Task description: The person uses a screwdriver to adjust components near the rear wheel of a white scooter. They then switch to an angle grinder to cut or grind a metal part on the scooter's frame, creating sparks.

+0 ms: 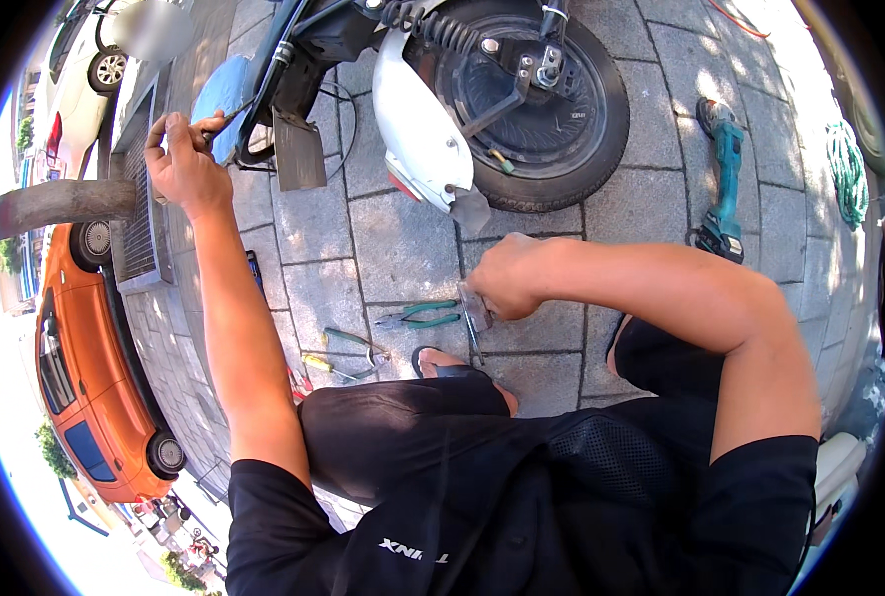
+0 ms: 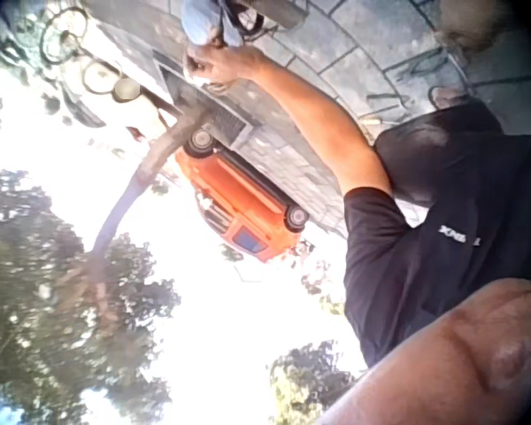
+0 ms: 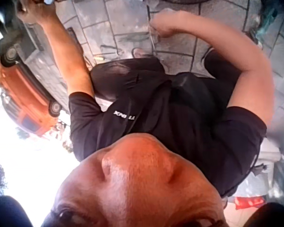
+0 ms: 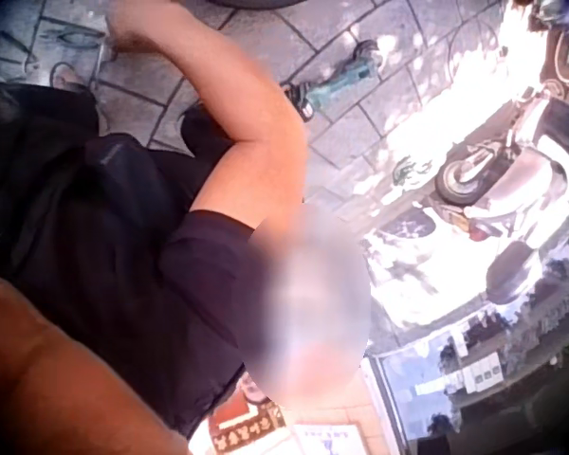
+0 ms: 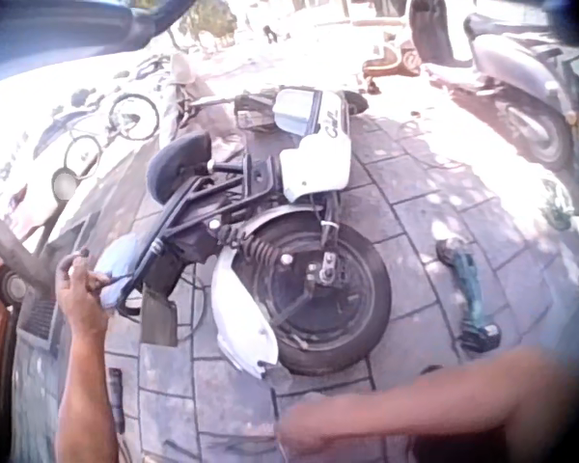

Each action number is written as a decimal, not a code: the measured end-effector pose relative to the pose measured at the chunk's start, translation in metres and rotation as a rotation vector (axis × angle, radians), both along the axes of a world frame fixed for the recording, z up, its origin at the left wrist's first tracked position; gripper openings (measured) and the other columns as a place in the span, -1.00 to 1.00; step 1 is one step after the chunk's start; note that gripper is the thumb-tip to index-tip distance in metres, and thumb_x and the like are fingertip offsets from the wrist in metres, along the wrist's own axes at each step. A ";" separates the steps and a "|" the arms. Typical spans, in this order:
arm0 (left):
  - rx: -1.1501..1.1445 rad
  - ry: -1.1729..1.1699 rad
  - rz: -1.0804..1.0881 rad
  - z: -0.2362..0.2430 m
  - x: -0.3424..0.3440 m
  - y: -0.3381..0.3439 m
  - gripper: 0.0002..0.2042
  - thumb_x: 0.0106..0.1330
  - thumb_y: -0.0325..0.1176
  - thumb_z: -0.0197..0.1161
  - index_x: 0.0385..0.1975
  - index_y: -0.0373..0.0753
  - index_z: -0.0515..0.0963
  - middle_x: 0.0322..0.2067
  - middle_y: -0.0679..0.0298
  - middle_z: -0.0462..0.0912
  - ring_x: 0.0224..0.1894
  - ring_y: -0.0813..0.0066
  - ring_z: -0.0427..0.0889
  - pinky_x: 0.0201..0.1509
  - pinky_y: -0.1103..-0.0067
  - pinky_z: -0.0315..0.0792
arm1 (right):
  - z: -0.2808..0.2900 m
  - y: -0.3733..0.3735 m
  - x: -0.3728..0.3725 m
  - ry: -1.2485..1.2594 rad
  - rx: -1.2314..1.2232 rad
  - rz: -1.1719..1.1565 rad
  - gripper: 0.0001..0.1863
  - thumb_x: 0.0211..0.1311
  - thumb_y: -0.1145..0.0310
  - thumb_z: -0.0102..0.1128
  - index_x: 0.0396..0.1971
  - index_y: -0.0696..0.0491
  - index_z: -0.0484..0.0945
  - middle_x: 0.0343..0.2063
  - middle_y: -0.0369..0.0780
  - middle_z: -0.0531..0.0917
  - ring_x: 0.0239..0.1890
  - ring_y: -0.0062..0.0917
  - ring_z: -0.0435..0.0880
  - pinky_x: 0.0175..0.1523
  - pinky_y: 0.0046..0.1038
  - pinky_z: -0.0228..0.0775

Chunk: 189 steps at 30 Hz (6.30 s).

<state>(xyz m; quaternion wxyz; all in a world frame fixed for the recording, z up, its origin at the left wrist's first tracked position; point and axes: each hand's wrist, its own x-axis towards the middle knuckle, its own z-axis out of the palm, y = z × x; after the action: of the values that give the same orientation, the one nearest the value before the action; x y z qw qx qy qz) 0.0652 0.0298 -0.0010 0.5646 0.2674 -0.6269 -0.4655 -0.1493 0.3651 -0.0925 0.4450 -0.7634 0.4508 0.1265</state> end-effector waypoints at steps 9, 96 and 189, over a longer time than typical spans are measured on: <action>0.103 -0.178 0.157 -0.021 -0.017 0.013 -0.66 0.57 -0.16 0.16 0.05 -0.35 0.46 -0.17 0.02 0.72 -0.05 0.13 0.79 0.03 0.32 0.69 | -0.083 0.072 -0.031 -0.157 0.264 -0.240 -0.52 0.28 0.07 0.40 0.10 0.03 0.69 -0.02 -0.01 0.77 0.07 -0.04 0.72 0.17 -0.07 0.52; 0.959 -0.784 -0.547 -0.007 -0.002 0.242 -0.54 0.31 -0.29 0.40 0.10 -0.49 0.53 -0.16 0.24 0.68 -0.16 0.52 0.67 -0.01 0.54 0.58 | 0.015 -0.082 0.056 -1.871 0.851 -1.306 -0.19 0.35 -0.60 -0.08 -0.10 -0.06 0.60 -0.45 -0.18 0.67 -0.46 -0.40 0.68 -0.33 -0.22 0.59; 0.225 -1.514 0.152 0.005 -0.021 0.215 -0.24 0.25 -0.09 0.49 0.38 -0.41 0.42 0.04 -0.18 0.71 0.11 0.08 0.73 0.25 0.33 0.52 | -0.025 -0.196 0.078 -1.725 0.535 -1.567 -0.88 0.09 0.44 0.40 -0.42 0.13 0.64 -0.53 -0.21 0.63 -0.57 -0.48 0.61 -0.47 -0.34 0.53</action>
<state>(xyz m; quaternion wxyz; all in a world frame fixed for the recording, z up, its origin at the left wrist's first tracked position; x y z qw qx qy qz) 0.0442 0.2449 0.0045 -0.0185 0.6114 -0.7711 -0.1765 -0.0716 0.1692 -0.1178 0.7017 0.0027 0.3056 -0.6436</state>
